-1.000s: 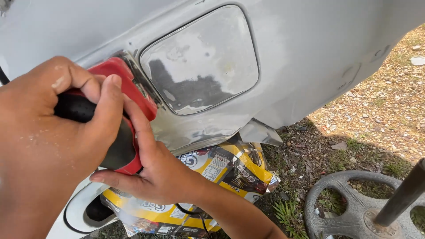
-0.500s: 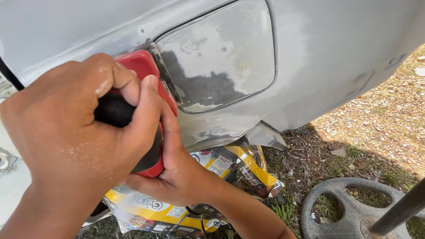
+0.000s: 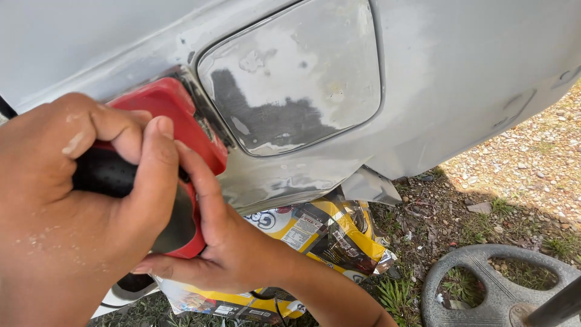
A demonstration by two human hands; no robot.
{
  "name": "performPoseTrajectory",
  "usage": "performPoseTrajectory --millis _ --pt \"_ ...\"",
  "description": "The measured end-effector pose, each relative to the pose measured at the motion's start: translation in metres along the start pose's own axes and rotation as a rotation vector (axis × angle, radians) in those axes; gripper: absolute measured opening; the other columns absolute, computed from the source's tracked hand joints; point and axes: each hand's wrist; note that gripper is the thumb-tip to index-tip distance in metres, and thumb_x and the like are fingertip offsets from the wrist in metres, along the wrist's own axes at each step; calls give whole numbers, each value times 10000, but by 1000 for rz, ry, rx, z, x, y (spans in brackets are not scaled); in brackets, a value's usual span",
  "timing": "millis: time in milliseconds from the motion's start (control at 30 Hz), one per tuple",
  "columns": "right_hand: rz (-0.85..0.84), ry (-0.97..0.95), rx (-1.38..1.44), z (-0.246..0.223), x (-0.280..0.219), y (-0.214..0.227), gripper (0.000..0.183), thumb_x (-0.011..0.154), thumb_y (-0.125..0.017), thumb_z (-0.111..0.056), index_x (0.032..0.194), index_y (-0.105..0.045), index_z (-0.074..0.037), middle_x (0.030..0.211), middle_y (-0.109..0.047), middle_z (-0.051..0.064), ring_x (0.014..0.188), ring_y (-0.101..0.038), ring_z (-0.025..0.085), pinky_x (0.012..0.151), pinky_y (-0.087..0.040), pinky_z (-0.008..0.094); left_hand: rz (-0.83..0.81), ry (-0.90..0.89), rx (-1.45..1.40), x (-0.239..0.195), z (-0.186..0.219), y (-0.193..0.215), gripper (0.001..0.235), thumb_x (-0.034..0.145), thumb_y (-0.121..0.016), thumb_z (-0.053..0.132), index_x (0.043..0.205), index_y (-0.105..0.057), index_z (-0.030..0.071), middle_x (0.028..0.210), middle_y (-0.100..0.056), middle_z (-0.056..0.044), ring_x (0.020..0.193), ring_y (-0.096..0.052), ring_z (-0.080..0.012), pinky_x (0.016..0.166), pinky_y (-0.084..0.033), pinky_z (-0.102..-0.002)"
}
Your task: The person uses a red electric sander to smooth the surface of a white car door. They move the tool across the panel near the door handle and window frame, with a yellow bag placed underneath to catch debris.
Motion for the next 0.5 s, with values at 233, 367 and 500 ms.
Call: performPoseTrajectory --millis 233,367,500 --pt "-16 9 40 3 1 -6 986 997 -651 -181 1624 98 -45 1698 -272 214 1605 -305 240 1412 -283 435 14 -6 12 31 14 -16 385 1109 -816 30 839 -552 103 814 -620 26 728 -534 -193 695 -392 -357" --pt "-51 -48 13 13 1 -25 963 970 -630 -256 1640 29 -46 1671 -354 203 1498 -439 213 1294 -389 365 22 -4 24 50 32 -27 384 1108 -818 51 844 -546 114 811 -607 39 725 -527 -188 690 -385 -354" --pt "-69 -63 -20 12 0 -21 974 965 -655 -243 1630 30 -50 1677 -351 219 1526 -429 238 1314 -389 389 19 21 14 57 47 -36 383 1107 -819 72 849 -541 126 808 -594 51 721 -519 -183 685 -378 -351"
Point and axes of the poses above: each hand's wrist, its own x-axis towards the middle knuckle, its own y-axis out of the back of the hand, z = x × y
